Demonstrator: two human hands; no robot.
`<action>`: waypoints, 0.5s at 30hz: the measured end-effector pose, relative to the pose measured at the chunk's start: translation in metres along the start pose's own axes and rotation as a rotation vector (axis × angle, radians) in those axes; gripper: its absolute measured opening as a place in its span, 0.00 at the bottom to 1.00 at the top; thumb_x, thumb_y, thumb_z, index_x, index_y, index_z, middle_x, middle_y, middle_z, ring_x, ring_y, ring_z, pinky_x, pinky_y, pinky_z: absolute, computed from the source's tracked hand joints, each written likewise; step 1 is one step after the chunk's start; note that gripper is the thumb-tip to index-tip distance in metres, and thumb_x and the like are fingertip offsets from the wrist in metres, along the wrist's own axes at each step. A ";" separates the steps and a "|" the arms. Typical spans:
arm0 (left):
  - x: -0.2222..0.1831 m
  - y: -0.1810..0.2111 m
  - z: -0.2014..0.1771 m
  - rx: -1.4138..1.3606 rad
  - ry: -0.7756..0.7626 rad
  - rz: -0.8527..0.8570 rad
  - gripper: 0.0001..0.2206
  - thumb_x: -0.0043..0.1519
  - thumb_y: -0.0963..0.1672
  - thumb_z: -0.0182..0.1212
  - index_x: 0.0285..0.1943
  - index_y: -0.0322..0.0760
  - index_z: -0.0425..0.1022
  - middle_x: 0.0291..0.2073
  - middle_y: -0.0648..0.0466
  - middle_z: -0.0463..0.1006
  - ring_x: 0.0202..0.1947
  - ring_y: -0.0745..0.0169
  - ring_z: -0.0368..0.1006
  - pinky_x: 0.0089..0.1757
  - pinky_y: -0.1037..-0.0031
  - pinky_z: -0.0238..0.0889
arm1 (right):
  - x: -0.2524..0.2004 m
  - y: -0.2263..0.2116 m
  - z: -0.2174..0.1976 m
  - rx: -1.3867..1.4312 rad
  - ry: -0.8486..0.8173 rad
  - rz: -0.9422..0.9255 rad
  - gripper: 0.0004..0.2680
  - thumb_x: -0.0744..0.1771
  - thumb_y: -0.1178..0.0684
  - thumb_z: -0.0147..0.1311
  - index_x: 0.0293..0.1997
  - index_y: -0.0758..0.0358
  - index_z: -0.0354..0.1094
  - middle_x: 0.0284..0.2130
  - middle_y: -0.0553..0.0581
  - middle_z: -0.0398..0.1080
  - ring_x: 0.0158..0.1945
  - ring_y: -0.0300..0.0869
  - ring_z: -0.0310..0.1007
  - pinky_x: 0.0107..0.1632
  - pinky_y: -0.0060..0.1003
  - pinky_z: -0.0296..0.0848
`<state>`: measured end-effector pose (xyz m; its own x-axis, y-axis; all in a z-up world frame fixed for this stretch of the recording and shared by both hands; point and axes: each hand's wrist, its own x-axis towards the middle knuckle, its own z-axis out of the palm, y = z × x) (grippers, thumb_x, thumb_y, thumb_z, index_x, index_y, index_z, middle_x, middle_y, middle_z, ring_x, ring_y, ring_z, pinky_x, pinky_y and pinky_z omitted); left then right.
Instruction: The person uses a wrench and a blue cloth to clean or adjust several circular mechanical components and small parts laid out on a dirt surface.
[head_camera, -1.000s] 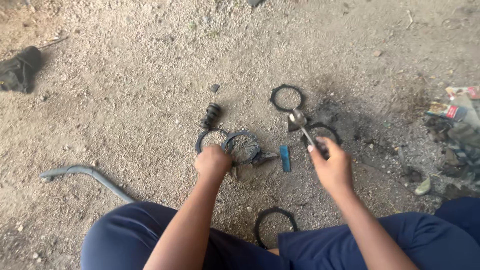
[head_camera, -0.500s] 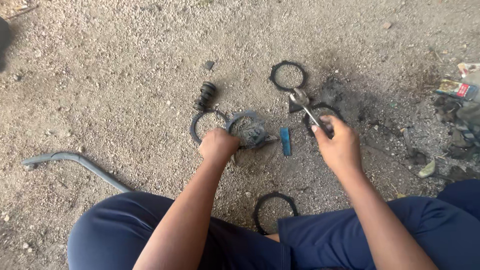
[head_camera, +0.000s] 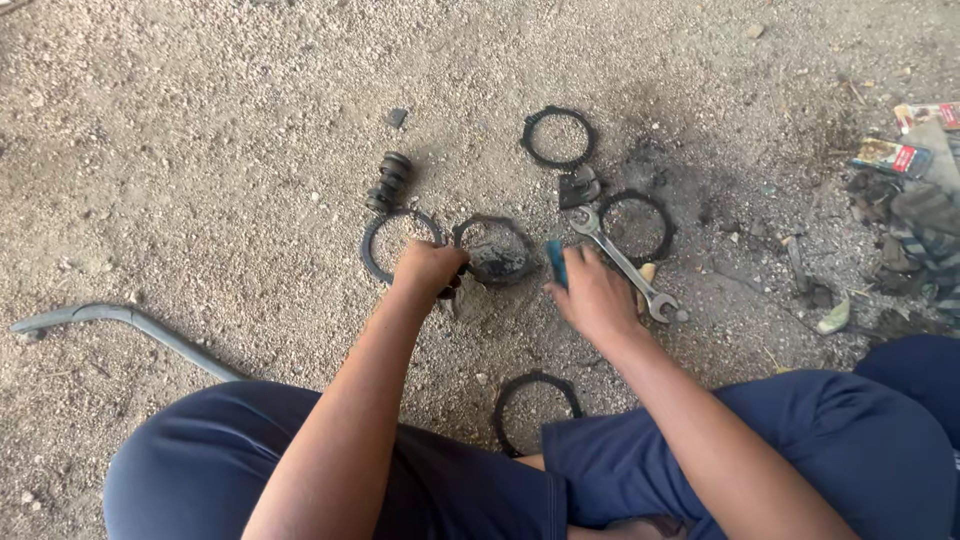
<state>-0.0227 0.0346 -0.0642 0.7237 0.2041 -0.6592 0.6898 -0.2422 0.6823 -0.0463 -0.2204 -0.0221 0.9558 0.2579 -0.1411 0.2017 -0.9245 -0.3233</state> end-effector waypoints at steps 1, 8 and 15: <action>0.001 -0.003 0.003 0.040 0.003 -0.008 0.17 0.56 0.48 0.63 0.41 0.25 0.84 0.34 0.41 0.85 0.31 0.51 0.80 0.38 0.58 0.75 | 0.002 0.003 0.004 0.035 0.032 -0.017 0.15 0.64 0.53 0.61 0.51 0.69 0.64 0.47 0.68 0.67 0.41 0.61 0.74 0.43 0.54 0.73; -0.034 0.008 0.011 0.552 0.084 0.018 0.24 0.64 0.55 0.58 0.46 0.29 0.83 0.41 0.42 0.83 0.37 0.51 0.78 0.43 0.61 0.72 | 0.009 0.017 0.004 0.034 0.204 -0.047 0.10 0.65 0.56 0.55 0.48 0.68 0.65 0.43 0.66 0.71 0.48 0.59 0.74 0.50 0.53 0.72; -0.070 0.040 0.006 1.094 0.372 0.906 0.32 0.44 0.60 0.71 0.58 0.56 0.80 0.56 0.43 0.76 0.50 0.45 0.73 0.47 0.59 0.71 | 0.013 0.015 0.003 0.245 0.437 -0.083 0.09 0.65 0.57 0.53 0.49 0.68 0.68 0.44 0.65 0.73 0.48 0.59 0.75 0.50 0.50 0.72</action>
<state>-0.0459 0.0054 0.0070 0.9716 -0.2198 0.0873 -0.2295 -0.9655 0.1232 -0.0316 -0.2297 -0.0316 0.9495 0.1375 0.2821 0.2745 -0.7994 -0.5343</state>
